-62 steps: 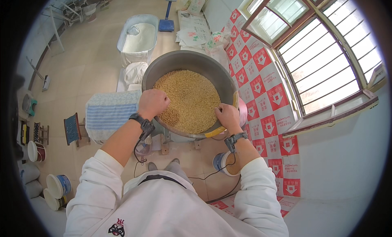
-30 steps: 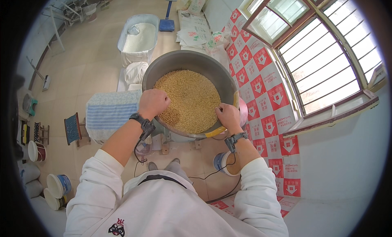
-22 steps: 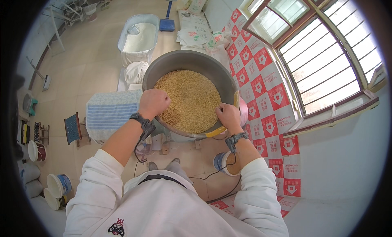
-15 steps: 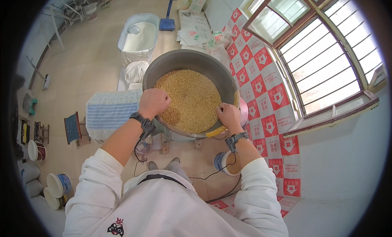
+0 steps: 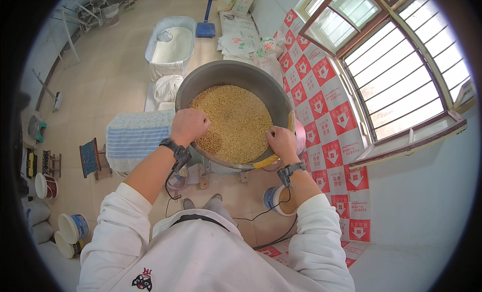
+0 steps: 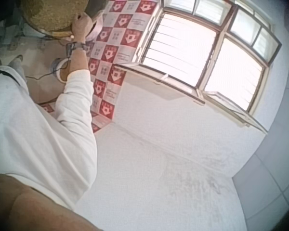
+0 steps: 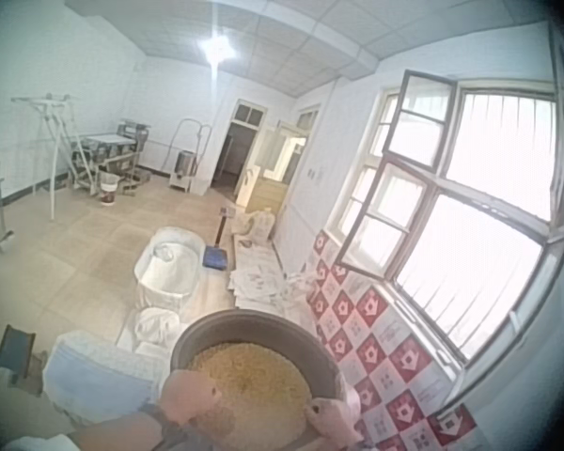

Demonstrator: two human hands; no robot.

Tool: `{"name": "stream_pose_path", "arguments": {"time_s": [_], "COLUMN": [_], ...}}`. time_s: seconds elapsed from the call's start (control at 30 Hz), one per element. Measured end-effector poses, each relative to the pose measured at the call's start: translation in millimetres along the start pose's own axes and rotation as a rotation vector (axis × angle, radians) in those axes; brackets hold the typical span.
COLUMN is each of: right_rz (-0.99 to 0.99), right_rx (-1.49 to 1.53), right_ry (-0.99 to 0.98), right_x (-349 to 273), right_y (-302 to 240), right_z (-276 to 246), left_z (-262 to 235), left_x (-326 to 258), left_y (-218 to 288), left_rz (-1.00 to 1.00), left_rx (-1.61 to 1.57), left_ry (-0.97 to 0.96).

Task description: The person sits on the floor and adjusts a cloth bag over a bucket beneath a grain mill. They then stand, stir grains in a metal bowl, and later sweep the floor with a broom and dustpan. Finally, they pour grains from a bucket into the bowl.

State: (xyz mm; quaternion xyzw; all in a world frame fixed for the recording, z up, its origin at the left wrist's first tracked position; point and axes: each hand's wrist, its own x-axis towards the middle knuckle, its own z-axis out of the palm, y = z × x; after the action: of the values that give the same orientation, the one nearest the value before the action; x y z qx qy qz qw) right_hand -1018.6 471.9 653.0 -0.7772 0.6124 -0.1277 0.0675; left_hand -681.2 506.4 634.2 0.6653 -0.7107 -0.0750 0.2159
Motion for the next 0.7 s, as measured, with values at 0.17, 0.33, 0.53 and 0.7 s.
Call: {"name": "stream_pose_path", "arguments": {"time_s": [0.17,0.33,0.53,0.7], "right_rz": [0.019,0.016,0.012,0.018], "right_rx": [-0.012,0.001,0.001,0.003], "right_ry": [-0.014,-0.009,0.001,-0.012], "right_x": [0.3,0.6,0.3,0.4], "right_y": [-1.0,-0.8,0.2,-0.8], "right_z": [-0.9,-0.2,0.7,-1.0], "left_z": [-4.4,-6.4,-5.4,-2.9], "left_x": [0.0,-0.2,0.3,-1.0], "left_y": [2.0,2.7,2.2,1.1], "left_rz": [-0.010,-0.011,-0.015,0.007], "left_rx": [0.007,0.007,0.017,-0.006], "left_ry": [-0.045,-0.052,-0.055,0.008]}}
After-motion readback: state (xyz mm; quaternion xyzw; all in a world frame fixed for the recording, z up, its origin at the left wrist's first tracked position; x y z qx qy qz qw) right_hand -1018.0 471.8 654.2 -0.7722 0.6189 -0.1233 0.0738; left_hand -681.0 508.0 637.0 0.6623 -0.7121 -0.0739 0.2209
